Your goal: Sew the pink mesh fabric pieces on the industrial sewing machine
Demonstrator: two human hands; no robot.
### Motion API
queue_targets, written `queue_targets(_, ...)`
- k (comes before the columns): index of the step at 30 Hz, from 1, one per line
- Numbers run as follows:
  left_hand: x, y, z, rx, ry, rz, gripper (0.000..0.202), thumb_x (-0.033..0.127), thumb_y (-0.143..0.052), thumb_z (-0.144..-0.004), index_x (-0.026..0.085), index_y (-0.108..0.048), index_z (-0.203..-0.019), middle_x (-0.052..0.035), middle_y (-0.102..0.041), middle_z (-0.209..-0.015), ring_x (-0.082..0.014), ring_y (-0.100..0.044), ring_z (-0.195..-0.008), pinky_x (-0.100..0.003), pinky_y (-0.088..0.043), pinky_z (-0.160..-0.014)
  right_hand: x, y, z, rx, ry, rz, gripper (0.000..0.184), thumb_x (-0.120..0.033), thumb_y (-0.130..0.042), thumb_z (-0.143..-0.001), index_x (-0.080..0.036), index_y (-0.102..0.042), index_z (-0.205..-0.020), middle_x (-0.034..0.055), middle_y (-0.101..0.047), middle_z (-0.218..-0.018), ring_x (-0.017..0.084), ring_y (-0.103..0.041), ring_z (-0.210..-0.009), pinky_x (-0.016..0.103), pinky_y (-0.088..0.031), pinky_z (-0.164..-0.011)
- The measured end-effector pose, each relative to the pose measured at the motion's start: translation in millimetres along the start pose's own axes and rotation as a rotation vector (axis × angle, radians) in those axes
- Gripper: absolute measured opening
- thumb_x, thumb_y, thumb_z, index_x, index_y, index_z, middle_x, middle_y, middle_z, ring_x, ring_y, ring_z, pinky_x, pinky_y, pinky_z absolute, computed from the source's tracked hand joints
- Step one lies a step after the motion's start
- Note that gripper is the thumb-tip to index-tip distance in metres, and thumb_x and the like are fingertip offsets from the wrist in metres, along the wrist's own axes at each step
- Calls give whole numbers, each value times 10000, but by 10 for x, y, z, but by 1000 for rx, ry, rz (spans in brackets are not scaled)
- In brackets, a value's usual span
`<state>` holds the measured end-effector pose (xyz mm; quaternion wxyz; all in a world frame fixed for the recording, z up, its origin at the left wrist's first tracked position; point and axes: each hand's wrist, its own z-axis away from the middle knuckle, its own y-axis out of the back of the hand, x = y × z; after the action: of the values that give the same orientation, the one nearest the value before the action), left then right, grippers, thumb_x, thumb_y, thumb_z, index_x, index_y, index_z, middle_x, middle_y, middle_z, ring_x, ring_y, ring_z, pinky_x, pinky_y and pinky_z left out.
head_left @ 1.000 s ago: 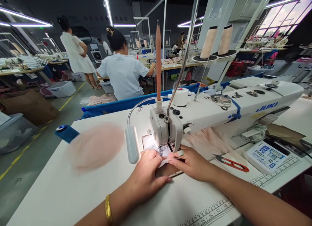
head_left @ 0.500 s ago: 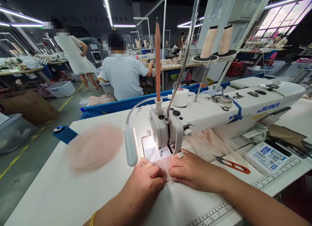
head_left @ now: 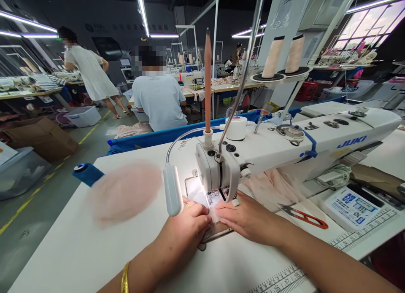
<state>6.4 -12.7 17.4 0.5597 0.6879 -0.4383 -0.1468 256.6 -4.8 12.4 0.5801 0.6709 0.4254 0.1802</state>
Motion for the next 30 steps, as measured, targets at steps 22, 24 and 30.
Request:
queue_targets(22, -138, -74, -33, 71, -31, -115, 304, 125, -443, -1037, 189, -736, -989, -65, -758, -1020, -212, -652, -882, -373, -536, -863, -38, -104, -60, 101, -96, 64, 249, -87, -514, -966, -201, -708, -1070, 94, -730, -1092, 272, -623, -1010, 388, -526, -878)
queue_targets(24, -162, -78, -52, 52, 1, -106, 294, 147, -447, -1041, 194, -734, -1002, -67, -757, -1067, -226, -654, -926, -368, -552, -857, -36, -120, -73, 152, -129, 61, 248, -102, -532, -963, -203, -714, -1098, 102, -735, -1126, 275, -648, -1028, 399, -541, -907)
queue_targets(30, -223, -80, -75, 29, 71, -73, 209, 171, -520, -1005, 200, -705, -1097, -81, -731, -1095, -258, -642, -987, -404, -567, -882, 4, -142, -100, 195, -130, 53, 231, -169, -551, -991, -190, -711, -1156, 126, -743, -1171, 302, -678, -1054, 430, -563, -912)
